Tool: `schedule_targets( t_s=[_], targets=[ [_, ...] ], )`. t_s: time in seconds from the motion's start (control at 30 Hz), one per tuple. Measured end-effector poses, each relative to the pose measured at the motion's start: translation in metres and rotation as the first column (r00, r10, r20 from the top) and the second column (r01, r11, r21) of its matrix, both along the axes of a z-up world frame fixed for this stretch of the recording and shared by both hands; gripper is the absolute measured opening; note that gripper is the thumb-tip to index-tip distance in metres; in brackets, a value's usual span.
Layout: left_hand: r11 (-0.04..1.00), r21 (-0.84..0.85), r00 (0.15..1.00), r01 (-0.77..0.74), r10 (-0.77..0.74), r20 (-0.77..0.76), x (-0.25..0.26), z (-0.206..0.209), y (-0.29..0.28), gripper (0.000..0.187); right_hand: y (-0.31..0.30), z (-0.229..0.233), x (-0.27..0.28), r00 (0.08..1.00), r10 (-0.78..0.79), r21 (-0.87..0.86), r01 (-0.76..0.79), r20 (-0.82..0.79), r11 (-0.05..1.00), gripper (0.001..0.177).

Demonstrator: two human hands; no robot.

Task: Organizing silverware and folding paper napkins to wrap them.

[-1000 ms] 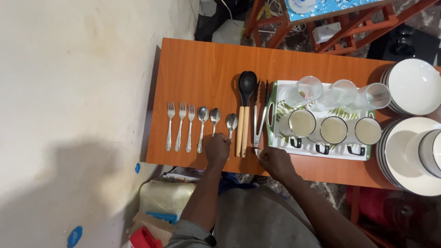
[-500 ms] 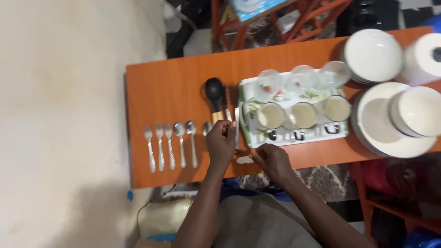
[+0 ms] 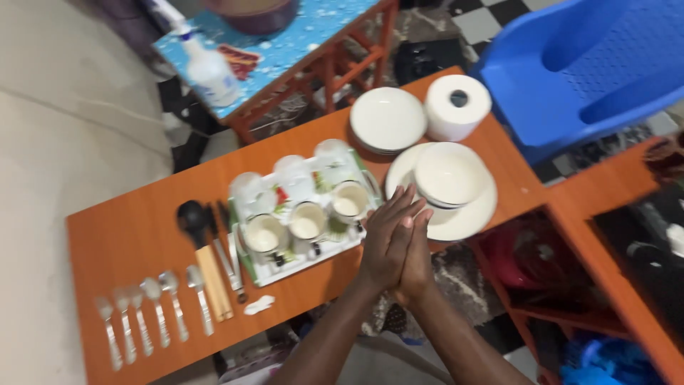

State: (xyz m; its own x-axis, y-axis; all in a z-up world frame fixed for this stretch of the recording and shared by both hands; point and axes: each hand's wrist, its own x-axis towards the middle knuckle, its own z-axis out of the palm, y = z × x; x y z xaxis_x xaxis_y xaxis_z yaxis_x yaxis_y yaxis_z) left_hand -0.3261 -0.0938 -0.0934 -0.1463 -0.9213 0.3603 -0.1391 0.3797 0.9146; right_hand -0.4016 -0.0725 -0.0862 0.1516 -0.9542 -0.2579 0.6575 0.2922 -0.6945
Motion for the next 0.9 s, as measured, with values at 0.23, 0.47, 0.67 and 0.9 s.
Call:
schedule_targets(
  t_s=[0.23, 0.47, 0.67, 0.9],
  targets=[
    [0.988, -0.052, 0.986, 0.143, -0.138, 0.091, -0.088, 0.03, -0.037, 0.053, -0.031, 0.027, -0.085, 0.984, -0.173, -0.008, 0.173, 0.042, 0.985, 0.091],
    [0.922, 0.328, 0.978, 0.203, -0.205, -0.029, -0.115, 0.025, -0.114, 0.054, -0.099, -0.029, -0.155, 0.966, -0.183, 0.075, 0.199, -0.18, 0.977, 0.09],
    [0.999, 0.053, 0.896, 0.01, -0.033, 0.444, -0.121, -0.013, -0.247, 0.045, -0.204, -0.03, -0.221, 0.73, -0.21, -0.014, 0.265, -0.651, 0.964, 0.044],
    [0.996, -0.006, 0.34, 0.088, -0.024, 0.94, -0.159, -0.098, -0.337, 0.048, -0.299, -0.184, -0.284, 0.462, -0.053, -0.039, 0.04, -0.885, 0.998, 0.08]
  ],
)
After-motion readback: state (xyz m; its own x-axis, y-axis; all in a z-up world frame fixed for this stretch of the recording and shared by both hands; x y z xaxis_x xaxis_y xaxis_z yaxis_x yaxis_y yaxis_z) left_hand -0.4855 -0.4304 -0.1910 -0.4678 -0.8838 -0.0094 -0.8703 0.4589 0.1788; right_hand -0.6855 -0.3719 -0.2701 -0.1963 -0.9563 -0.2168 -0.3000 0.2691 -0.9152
